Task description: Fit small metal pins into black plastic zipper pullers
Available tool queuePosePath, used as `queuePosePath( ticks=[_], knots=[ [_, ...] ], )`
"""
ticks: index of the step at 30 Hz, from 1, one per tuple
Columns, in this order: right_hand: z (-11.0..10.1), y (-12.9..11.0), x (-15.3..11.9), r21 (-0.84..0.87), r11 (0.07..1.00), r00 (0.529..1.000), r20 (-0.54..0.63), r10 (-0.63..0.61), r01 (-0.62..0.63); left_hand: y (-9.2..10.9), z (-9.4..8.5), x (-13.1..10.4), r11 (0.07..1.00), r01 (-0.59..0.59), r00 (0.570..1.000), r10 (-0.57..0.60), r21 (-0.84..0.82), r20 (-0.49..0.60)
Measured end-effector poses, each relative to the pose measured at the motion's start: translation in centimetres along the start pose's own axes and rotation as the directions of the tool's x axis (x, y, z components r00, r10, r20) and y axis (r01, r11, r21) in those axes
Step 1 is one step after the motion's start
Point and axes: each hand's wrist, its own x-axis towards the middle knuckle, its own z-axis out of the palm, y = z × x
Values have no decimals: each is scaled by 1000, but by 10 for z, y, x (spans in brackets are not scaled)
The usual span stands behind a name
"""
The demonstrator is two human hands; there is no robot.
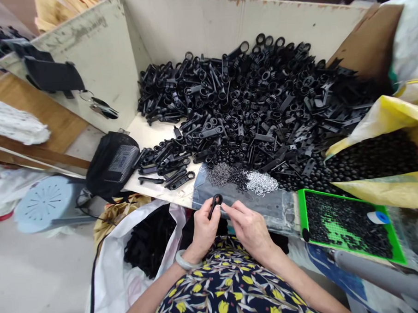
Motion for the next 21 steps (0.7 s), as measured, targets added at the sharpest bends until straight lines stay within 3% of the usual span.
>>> queuePosePath(
  ticks=[3,5,6,8,10,11,13,16,18,21],
  knots=[
    [-5,6,-3,240,969,998,-42,-50,59,1,-12,4,932,-317,946,298,176,128],
    [-10,10,-6,196,972,985,-140,-99,126,3,-23,10,865,-427,904,405,264,137],
    [-12,12,-7,118,980,970,-202,-135,161,4,-29,14,855,-415,907,416,312,68],
    [-15,17,-8,-40,975,926,-306,-220,219,7,-47,28,869,-284,908,380,405,-179],
    [-17,23,-4,-97,968,903,-348,-251,231,10,-68,46,854,-155,841,378,497,-386],
    [-18,26,0,-86,972,909,-346,-234,218,11,-79,56,807,-139,827,413,574,-382],
    [-18,31,12,-44,987,932,-324,-163,158,13,-98,74,621,-162,837,499,767,-227],
    [-21,38,35,-29,998,946,-319,-62,55,13,-112,90,417,-130,853,509,900,-113],
    [-24,43,49,-21,1000,944,-331,3,-10,13,-111,92,386,-122,852,513,914,-104],
    [-28,51,64,41,993,930,-348,121,-114,18,-93,94,423,-201,810,579,883,-93]
  ],
)
